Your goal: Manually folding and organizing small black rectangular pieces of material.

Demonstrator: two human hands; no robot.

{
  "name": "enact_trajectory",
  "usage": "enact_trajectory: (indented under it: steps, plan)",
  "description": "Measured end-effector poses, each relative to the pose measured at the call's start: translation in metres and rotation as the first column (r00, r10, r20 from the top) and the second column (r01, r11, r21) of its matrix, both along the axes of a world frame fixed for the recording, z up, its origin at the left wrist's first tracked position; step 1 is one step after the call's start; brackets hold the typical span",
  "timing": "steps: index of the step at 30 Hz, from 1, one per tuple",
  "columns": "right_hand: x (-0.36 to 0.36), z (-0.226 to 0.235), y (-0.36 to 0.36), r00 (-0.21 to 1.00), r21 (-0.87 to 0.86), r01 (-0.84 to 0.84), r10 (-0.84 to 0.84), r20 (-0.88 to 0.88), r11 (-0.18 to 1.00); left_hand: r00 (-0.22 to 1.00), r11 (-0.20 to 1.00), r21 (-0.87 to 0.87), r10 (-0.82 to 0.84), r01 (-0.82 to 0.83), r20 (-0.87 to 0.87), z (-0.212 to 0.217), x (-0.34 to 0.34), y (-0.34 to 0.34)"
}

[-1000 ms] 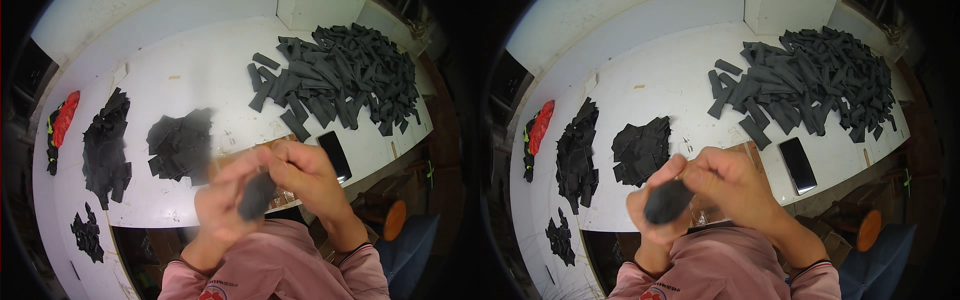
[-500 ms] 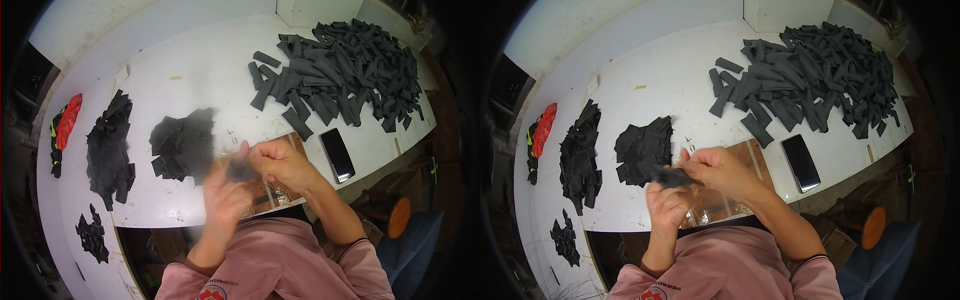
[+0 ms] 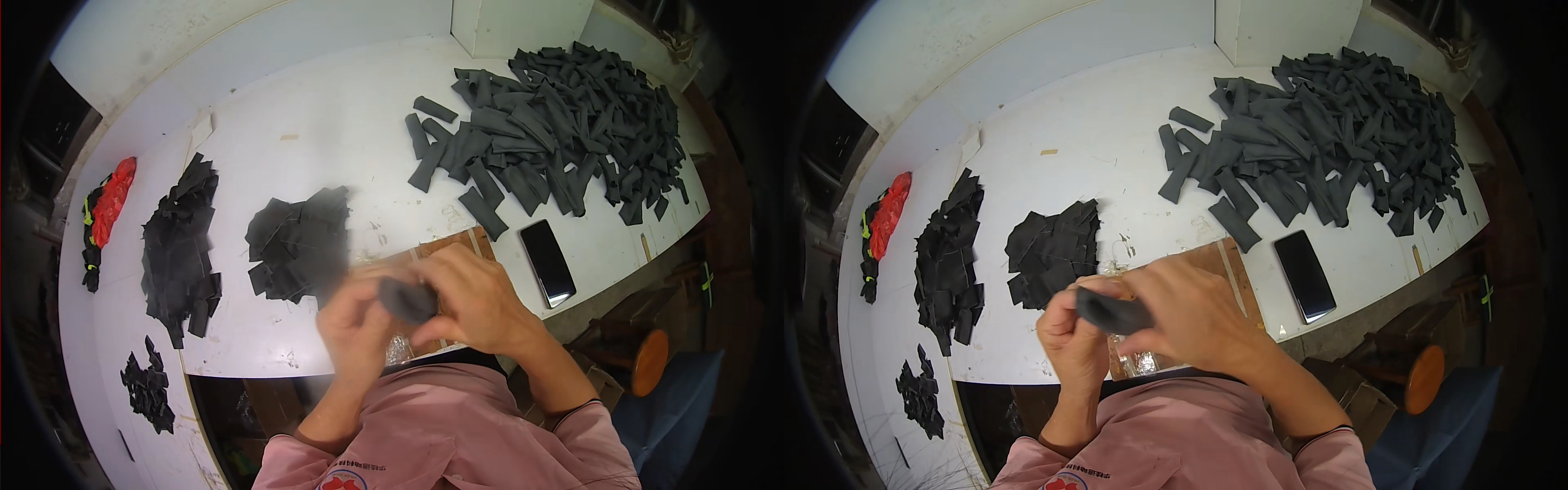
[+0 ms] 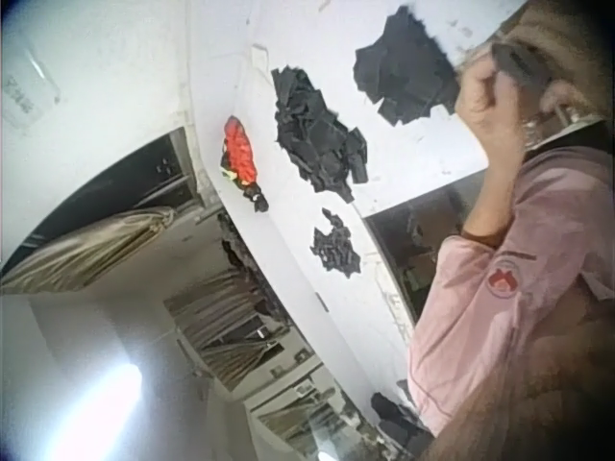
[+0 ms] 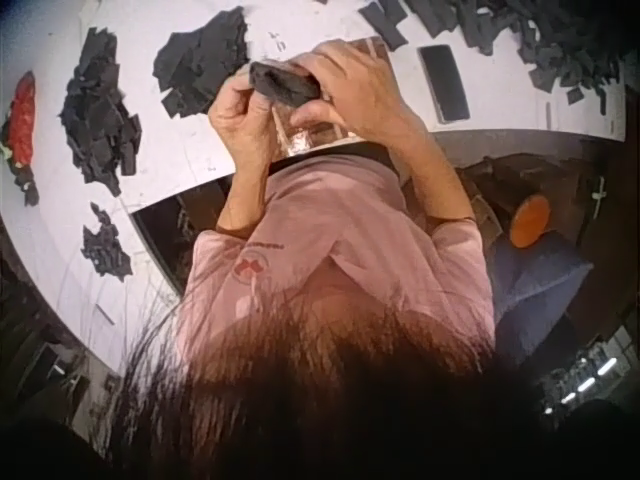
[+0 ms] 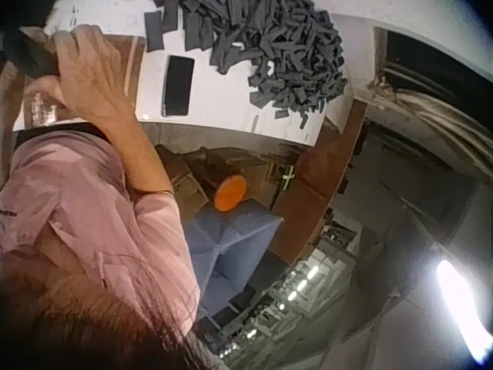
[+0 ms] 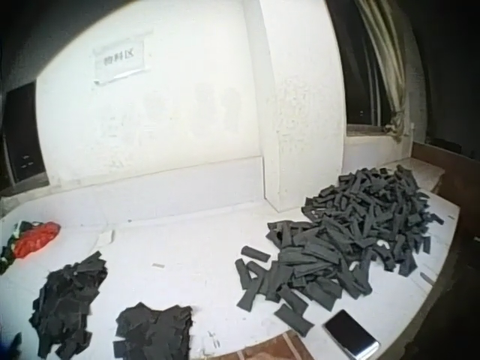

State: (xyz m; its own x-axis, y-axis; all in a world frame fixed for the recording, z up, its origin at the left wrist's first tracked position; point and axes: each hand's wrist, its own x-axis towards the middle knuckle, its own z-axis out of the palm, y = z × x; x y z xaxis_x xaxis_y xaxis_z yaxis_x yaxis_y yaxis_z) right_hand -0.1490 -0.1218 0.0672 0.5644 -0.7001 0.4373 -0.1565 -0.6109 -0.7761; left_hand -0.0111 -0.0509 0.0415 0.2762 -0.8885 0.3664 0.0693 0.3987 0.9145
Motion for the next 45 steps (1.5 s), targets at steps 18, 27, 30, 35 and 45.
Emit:
enact_trajectory:
  steps: [18, 27, 30, 35, 45]
  plan:
    - [-0.007, -0.086, 0.003, 0.992, -0.063, -0.035, 0.027, -0.127, 0.997, 0.964, 0.958, 0.273, -0.149, 0.086, 0.221, 0.007, -0.007, -0.018]
    - [-0.008, -0.047, -0.006, 0.963, -0.102, -0.078, 0.048, -0.265, 0.992, 0.976, 0.995, -0.041, -0.097, 0.091, -0.194, 0.008, -0.009, -0.009]
    - [-0.006, -0.024, -0.005, 0.924, -0.152, -0.167, 0.101, -0.368, 0.974, 0.893, 0.992, -0.117, -0.095, 0.047, -0.441, 0.006, 0.003, -0.008]
    - [-0.003, -0.025, -0.003, 0.922, -0.222, -0.141, 0.046, -0.385, 0.965, 0.987, 0.999, 0.016, -0.043, 0.046, -0.152, 0.014, 0.017, -0.015]
    - [0.000, -0.044, -0.002, 0.942, -0.150, -0.135, 0.080, -0.326, 0.979, 0.967, 0.994, 0.065, 0.098, -0.085, -0.235, 0.005, 0.005, -0.007]
